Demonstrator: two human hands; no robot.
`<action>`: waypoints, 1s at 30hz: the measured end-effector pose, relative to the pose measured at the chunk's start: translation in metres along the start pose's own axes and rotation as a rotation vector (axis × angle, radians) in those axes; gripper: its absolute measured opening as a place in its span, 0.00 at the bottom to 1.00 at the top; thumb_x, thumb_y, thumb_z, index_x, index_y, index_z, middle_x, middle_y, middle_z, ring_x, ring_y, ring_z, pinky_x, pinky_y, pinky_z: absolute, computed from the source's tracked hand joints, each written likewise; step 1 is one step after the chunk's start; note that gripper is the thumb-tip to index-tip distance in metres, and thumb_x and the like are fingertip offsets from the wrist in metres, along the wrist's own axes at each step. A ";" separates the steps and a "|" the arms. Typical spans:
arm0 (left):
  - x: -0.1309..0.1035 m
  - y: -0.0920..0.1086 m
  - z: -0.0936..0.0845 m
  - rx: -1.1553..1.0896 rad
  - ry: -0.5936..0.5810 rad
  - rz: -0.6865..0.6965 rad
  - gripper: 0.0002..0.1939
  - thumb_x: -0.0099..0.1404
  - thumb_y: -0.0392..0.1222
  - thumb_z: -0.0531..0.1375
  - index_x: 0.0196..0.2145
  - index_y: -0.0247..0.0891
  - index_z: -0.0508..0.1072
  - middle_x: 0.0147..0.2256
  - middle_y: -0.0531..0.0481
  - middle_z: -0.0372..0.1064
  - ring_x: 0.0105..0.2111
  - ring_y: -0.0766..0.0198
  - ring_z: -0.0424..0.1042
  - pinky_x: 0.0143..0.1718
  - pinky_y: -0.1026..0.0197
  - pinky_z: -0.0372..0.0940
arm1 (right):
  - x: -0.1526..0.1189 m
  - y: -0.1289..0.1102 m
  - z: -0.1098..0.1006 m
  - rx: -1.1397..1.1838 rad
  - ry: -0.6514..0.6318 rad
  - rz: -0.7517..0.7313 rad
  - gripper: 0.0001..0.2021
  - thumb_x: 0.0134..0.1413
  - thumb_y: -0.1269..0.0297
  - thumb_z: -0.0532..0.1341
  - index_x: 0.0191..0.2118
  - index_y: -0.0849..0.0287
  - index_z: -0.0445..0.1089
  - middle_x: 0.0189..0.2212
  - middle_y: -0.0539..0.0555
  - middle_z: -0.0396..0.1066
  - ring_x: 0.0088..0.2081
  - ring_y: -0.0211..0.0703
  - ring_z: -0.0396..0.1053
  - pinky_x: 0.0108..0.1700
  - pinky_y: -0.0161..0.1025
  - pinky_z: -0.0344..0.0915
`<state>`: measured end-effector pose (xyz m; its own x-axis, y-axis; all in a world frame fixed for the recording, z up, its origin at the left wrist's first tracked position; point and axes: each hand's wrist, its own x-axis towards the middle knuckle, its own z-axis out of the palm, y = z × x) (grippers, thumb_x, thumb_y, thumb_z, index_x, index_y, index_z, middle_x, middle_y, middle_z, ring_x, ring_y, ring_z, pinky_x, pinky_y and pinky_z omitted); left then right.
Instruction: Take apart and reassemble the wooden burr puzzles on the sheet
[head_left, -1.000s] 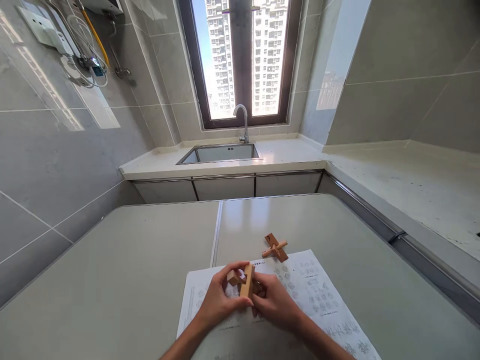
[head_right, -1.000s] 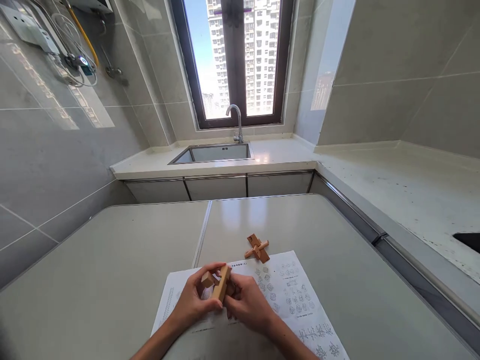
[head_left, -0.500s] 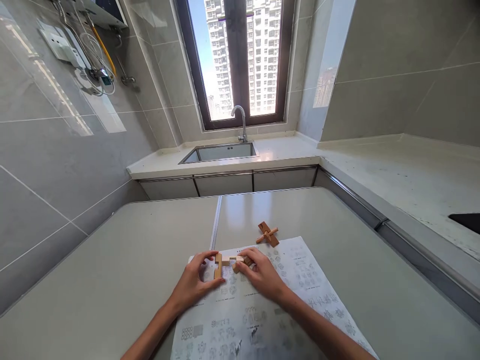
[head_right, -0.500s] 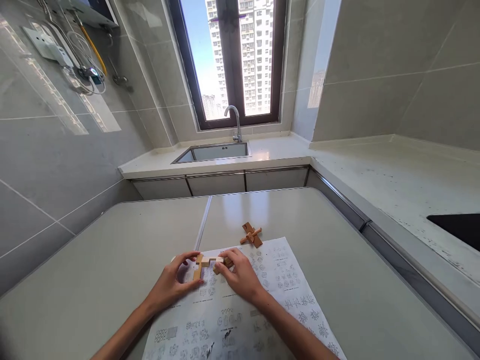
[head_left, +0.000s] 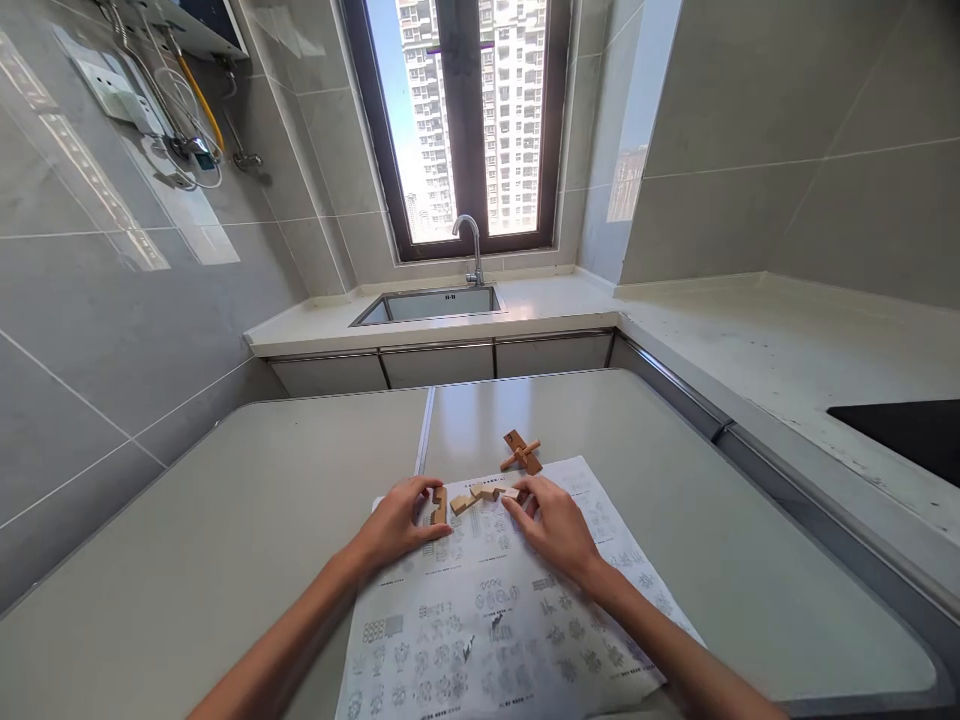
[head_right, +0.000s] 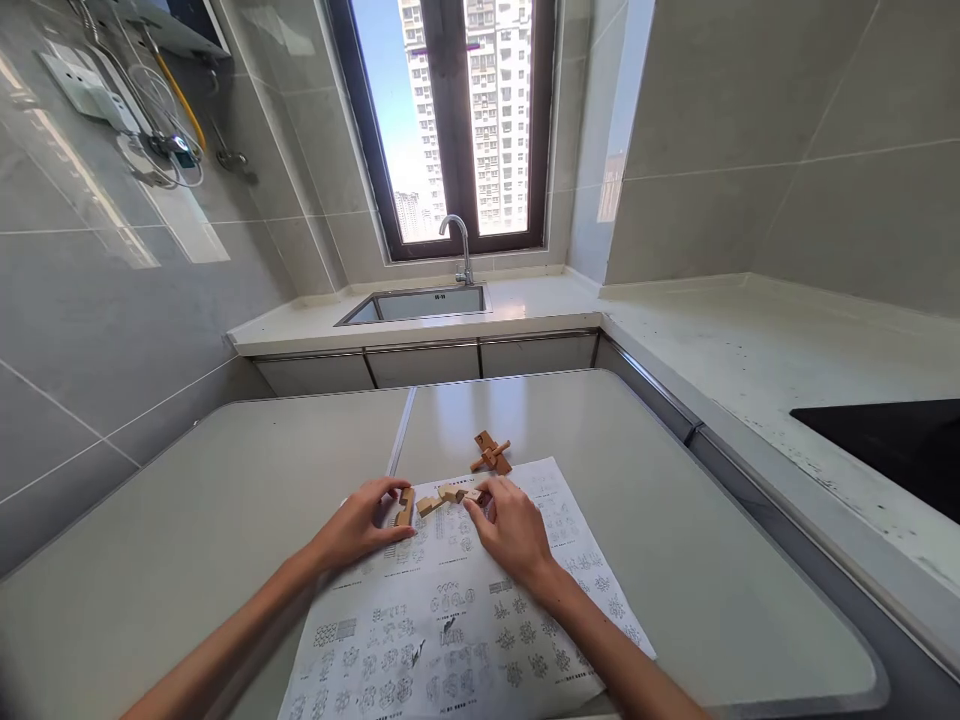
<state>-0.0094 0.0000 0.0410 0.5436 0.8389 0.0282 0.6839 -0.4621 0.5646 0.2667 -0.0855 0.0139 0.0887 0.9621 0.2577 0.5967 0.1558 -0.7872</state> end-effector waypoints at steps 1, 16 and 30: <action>0.005 -0.002 -0.003 0.008 -0.043 0.019 0.34 0.59 0.62 0.70 0.58 0.44 0.73 0.52 0.43 0.74 0.46 0.50 0.73 0.46 0.53 0.70 | -0.003 0.002 0.000 -0.089 0.015 0.007 0.11 0.68 0.55 0.59 0.38 0.56 0.73 0.36 0.54 0.76 0.34 0.45 0.73 0.37 0.40 0.65; 0.031 0.007 -0.002 0.046 -0.275 0.177 0.48 0.52 0.60 0.73 0.67 0.44 0.66 0.52 0.43 0.69 0.38 0.57 0.73 0.40 0.56 0.70 | 0.008 -0.029 0.049 -0.504 -0.163 0.028 0.06 0.69 0.62 0.60 0.43 0.59 0.69 0.38 0.61 0.80 0.38 0.55 0.79 0.34 0.41 0.59; 0.021 0.002 -0.010 0.030 -0.219 0.066 0.49 0.53 0.62 0.73 0.67 0.43 0.64 0.50 0.45 0.70 0.38 0.58 0.71 0.41 0.56 0.70 | -0.033 -0.021 0.021 -0.147 -0.220 -0.036 0.17 0.67 0.66 0.58 0.59 0.56 0.67 0.45 0.55 0.75 0.39 0.48 0.76 0.41 0.41 0.67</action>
<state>-0.0016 0.0197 0.0514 0.6782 0.7254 -0.1176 0.6558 -0.5253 0.5422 0.2349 -0.1155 0.0103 -0.1006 0.9846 0.1430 0.7075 0.1719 -0.6855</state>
